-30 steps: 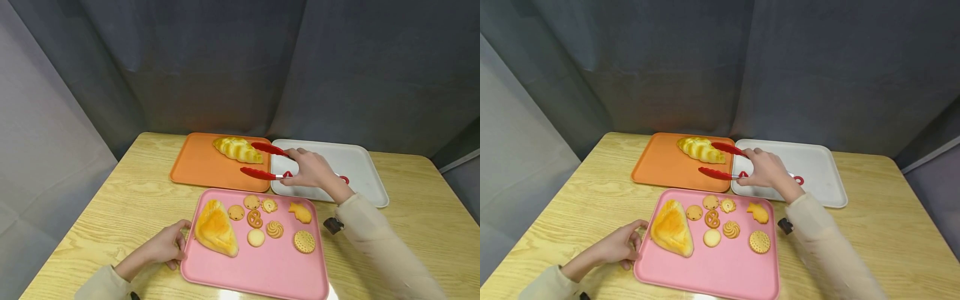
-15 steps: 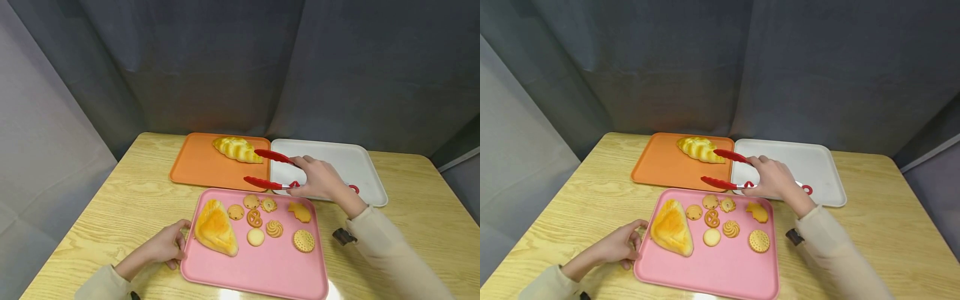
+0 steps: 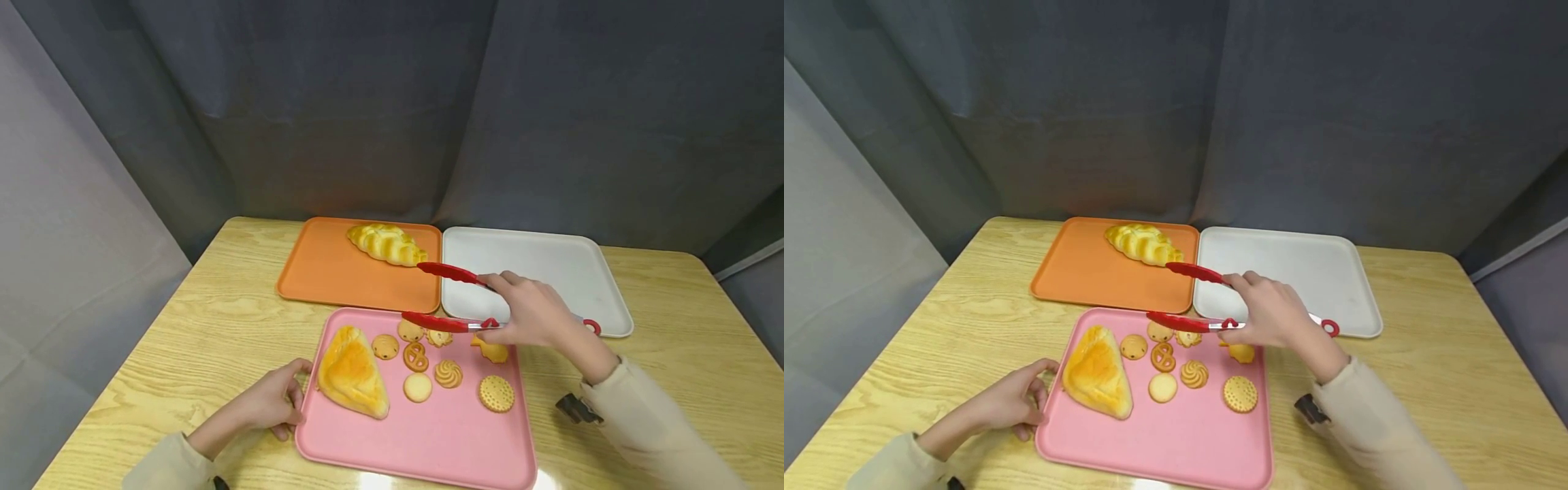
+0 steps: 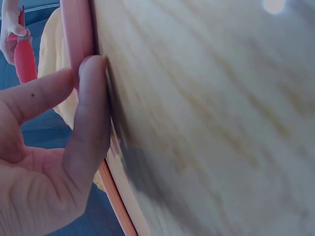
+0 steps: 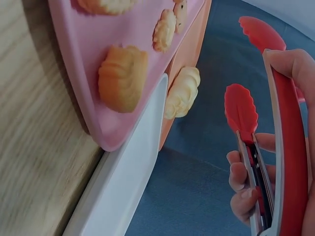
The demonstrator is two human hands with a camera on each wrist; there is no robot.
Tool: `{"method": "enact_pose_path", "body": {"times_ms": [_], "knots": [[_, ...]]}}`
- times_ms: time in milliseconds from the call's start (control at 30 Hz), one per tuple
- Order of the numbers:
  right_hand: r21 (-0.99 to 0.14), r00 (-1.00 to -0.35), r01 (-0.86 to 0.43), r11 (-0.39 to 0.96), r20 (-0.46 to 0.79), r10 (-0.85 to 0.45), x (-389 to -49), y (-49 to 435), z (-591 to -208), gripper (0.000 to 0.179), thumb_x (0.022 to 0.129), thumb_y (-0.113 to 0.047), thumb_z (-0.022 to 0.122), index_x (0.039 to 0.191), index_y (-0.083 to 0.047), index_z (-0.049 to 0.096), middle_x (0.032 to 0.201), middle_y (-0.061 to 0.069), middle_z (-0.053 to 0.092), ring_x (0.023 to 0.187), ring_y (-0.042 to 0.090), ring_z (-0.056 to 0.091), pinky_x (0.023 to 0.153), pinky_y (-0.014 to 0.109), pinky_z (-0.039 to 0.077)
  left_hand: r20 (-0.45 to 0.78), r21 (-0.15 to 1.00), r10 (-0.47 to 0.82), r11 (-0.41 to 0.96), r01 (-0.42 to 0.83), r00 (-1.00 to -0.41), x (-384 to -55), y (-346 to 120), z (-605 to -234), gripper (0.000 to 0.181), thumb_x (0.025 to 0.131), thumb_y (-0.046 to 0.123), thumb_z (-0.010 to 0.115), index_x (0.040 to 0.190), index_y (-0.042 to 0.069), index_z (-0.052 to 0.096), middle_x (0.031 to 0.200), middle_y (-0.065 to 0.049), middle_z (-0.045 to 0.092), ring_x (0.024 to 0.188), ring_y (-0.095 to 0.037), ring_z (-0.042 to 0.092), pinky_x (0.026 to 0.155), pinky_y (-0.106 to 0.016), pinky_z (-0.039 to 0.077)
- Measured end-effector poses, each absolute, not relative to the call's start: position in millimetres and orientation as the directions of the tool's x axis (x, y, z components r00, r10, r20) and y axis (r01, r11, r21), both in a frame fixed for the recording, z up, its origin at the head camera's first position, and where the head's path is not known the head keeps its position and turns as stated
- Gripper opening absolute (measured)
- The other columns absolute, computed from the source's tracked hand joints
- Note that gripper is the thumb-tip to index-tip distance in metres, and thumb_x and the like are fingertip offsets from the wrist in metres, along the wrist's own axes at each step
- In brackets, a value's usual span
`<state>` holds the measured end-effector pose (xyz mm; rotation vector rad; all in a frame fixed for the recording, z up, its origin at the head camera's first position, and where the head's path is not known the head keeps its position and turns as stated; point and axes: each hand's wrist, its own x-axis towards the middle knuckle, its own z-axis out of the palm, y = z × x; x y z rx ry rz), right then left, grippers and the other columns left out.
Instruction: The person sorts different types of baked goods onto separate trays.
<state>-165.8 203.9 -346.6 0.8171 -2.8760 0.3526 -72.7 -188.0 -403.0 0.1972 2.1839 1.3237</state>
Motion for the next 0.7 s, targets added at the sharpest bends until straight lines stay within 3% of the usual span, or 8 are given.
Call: {"method": "enact_pose_path", "body": {"times_ms": [700], "knots": [[-0.176,-0.79,-0.612,0.771,0.187,-0.584,-128,200,-345,0.077,0.057,-0.048,0.078,0.118,-0.009,0.055,0.09,0.0,0.059,0.065,0.008,0.048,0.051,0.025,0.045,-0.4,0.848,0.407,0.504,-0.164,-0.821,-73,-188,-403,0.066,0.07,-0.014,0.063,0.129,-0.003,0.034,0.068,-0.012,0.051,0.049,-0.018,0.056,0.04,-0.035,0.052]]}}
